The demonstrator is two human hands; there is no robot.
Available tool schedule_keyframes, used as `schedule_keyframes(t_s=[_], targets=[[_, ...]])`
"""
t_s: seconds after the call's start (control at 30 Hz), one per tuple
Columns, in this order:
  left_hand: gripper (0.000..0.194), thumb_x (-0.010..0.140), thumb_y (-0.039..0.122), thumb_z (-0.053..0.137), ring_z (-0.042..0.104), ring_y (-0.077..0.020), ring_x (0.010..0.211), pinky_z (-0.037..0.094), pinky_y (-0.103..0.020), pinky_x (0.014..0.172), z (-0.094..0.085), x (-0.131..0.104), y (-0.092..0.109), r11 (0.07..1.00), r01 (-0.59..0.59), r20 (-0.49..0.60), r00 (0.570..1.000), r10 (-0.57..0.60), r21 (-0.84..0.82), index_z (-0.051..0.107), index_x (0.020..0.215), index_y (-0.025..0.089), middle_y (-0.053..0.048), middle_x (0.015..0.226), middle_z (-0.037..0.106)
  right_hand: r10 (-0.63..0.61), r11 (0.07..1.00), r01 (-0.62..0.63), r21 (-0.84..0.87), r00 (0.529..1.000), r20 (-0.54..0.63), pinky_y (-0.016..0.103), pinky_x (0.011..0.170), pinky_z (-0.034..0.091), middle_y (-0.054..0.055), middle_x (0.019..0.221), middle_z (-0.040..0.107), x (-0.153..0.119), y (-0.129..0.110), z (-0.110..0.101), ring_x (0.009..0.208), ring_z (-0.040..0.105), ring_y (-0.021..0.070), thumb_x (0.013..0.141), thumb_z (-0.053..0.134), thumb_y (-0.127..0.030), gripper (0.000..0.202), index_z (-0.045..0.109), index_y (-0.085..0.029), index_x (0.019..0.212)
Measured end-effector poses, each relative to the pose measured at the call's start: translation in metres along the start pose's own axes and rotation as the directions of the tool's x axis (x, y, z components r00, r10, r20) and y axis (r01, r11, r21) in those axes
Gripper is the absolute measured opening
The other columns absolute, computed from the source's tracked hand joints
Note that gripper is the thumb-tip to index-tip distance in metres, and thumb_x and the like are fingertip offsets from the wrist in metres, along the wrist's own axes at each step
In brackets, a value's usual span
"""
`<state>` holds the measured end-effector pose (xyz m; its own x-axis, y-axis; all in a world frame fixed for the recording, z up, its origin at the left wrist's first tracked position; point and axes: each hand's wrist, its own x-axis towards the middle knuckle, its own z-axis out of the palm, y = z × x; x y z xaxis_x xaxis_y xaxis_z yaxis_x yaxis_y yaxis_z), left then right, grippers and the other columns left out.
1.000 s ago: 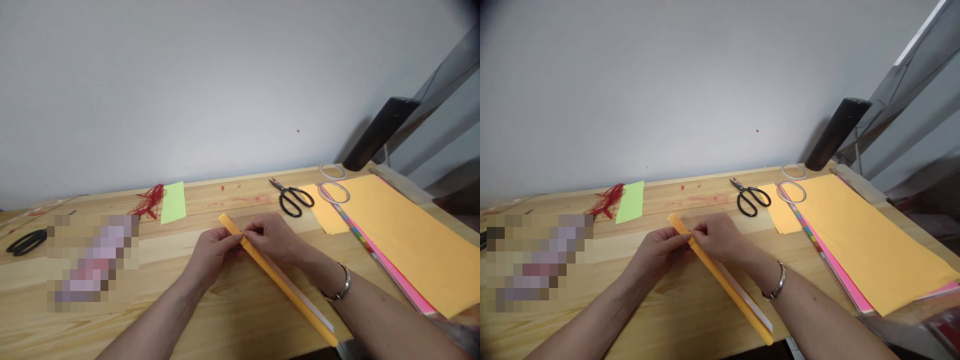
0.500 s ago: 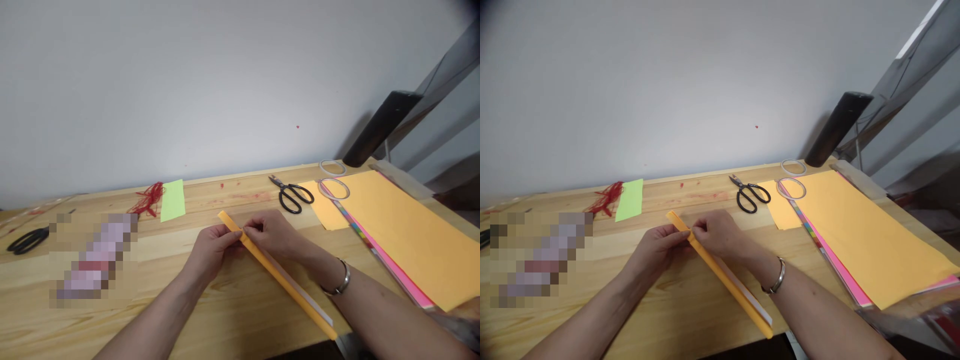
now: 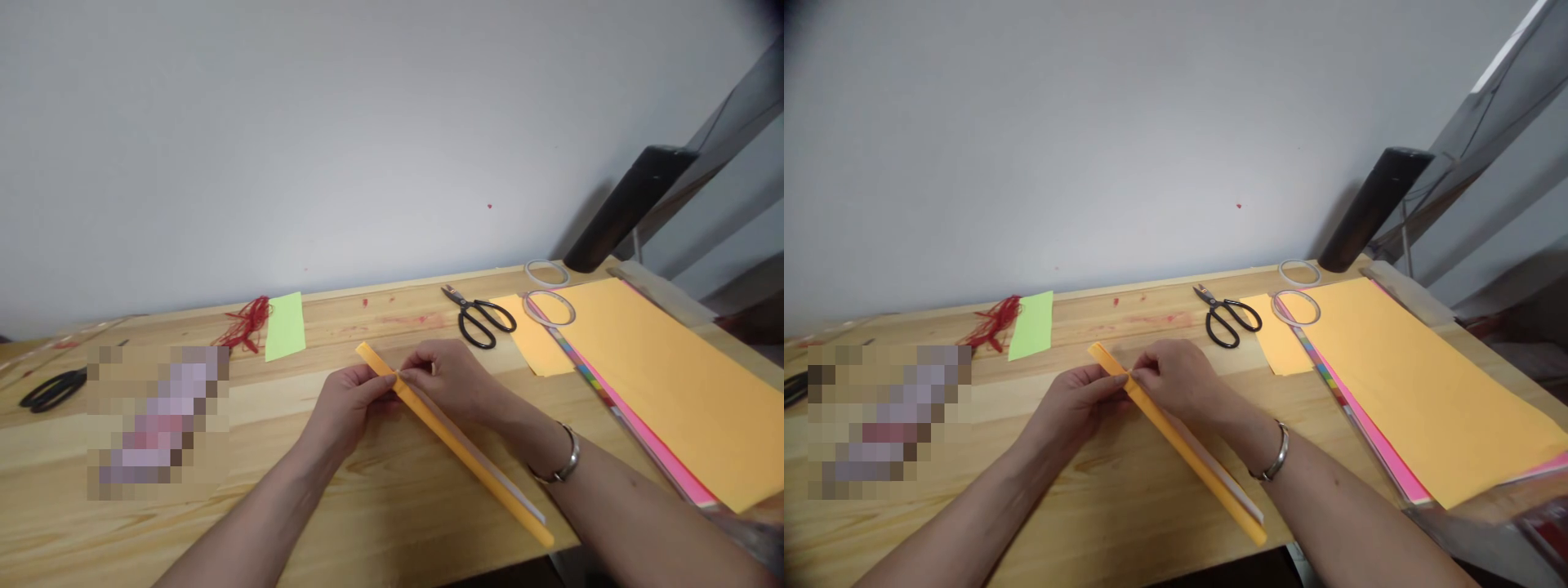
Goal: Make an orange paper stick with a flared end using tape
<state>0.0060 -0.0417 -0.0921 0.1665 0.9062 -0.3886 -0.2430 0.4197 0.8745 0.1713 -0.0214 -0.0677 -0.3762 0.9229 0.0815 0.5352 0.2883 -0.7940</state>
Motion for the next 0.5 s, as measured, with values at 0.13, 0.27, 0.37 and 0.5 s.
schedule_keyframes(t_s=[0.13,0.27,0.37,0.5], targets=[[0.014,0.066,0.025,0.073,0.062,-0.0145,0.064,0.048,-0.028,0.069,-0.0007,-0.0001,-0.0010,1.000,-0.003,0.022,1.000,0.003,-0.002,0.070,0.072,0.013,-0.005,0.070,0.070,-0.005,1.000,0.005,0.008,1.000,0.025,0.021,0.056,0.037,0.000,0.067,0.069,-0.0003,0.0001,0.0001,0.061,0.057,0.0097,0.076,0.053,-0.015,0.020,0.072,-0.019,0.073],[0.018,0.065,0.027,0.074,0.063,-0.0160,0.068,0.048,-0.027,0.066,-0.0005,-0.0002,-0.0017,1.000,-0.007,0.028,1.000,0.006,0.018,0.071,0.076,0.012,-0.006,0.072,0.070,0.019,1.000,-0.020,0.008,1.000,0.018,0.022,0.056,0.038,0.001,0.067,0.070,-0.0001,0.0000,-0.0004,0.062,0.058,0.0105,0.075,0.054,-0.015,0.019,0.073,-0.018,0.073],[0.020,0.064,0.027,0.075,0.064,-0.0158,0.068,0.048,-0.025,0.064,0.0013,-0.0004,-0.0008,0.999,-0.005,0.018,1.000,0.004,0.035,0.071,0.077,0.012,-0.006,0.072,0.071,0.024,1.000,-0.024,-0.021,1.000,0.009,0.022,0.057,0.038,0.001,0.067,0.071,-0.0002,-0.0002,-0.0008,0.061,0.058,0.0107,0.075,0.054,-0.016,0.019,0.073,-0.018,0.073],[0.020,0.063,0.027,0.076,0.063,-0.0151,0.066,0.048,-0.024,0.064,0.0035,-0.0011,0.0006,0.999,0.001,0.007,1.000,-0.001,0.053,0.072,0.076,0.012,-0.006,0.071,0.071,0.005,0.997,-0.005,-0.071,1.000,0.003,0.022,0.058,0.038,0.001,0.069,0.071,-0.0006,0.0001,-0.0010,0.062,0.059,0.0108,0.076,0.055,-0.015,0.020,0.074,-0.019,0.074]])
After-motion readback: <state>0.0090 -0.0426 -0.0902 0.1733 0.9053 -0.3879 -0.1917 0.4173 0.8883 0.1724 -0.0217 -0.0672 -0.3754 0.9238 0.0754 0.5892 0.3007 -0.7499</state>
